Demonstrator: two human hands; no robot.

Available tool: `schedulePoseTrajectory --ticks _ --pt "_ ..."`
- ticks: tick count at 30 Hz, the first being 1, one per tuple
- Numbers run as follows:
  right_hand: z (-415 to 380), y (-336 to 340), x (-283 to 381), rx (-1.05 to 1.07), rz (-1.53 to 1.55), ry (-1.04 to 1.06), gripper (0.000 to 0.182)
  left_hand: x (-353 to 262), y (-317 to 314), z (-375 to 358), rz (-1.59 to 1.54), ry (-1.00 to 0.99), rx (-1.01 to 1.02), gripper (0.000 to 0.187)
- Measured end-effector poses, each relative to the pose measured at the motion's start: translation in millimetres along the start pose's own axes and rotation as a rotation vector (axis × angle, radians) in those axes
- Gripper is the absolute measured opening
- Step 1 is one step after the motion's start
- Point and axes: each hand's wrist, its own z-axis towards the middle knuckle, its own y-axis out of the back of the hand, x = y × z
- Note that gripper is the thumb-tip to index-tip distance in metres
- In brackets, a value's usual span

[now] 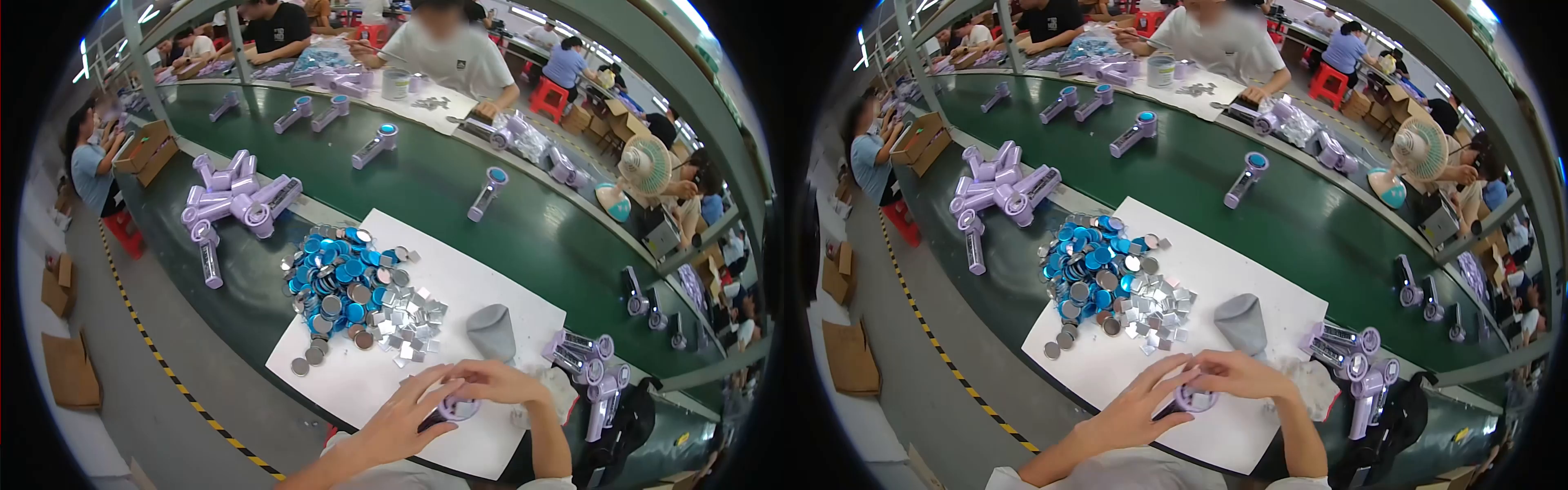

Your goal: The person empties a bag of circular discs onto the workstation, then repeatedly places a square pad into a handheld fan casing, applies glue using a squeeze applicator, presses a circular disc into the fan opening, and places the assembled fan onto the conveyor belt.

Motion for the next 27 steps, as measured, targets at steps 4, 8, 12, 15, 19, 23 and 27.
schedulePoseTrajectory --ticks 4,8,12,15,19,23,27 --pt "7 -21 -8 -0.275 -0.277 0.234 0.031 31 -26 -2 0.002 -0.024 -0.045 0.068" --pt "11 -9 -9 -0.853 -0.671 0.375 0.049 32 -39 0 0.016 0.163 -0.213 0.059" --pt "19 6 -20 -1.099 -0.775 0.165 0.084 30 -43 3 0.037 0.214 -0.227 0.051" --pt "25 10 -27 -1.033 -0.642 0.038 0.084 37 -38 5 0.069 0.117 -0.171 0.038" --pt "22 26 -15 -0.905 -0.309 -0.141 0.068 36 -31 6 0.035 0.011 -0.24 0.027" --pt "17 42 -42 -0.769 0.232 0.157 0.056 47 -35 -15 0.205 -0.185 -0.282 0.029" --pt "13 38 -35 -0.614 0.717 0.289 0.049 41 -42 -35 0.374 -0.22 -0.28 0.032"
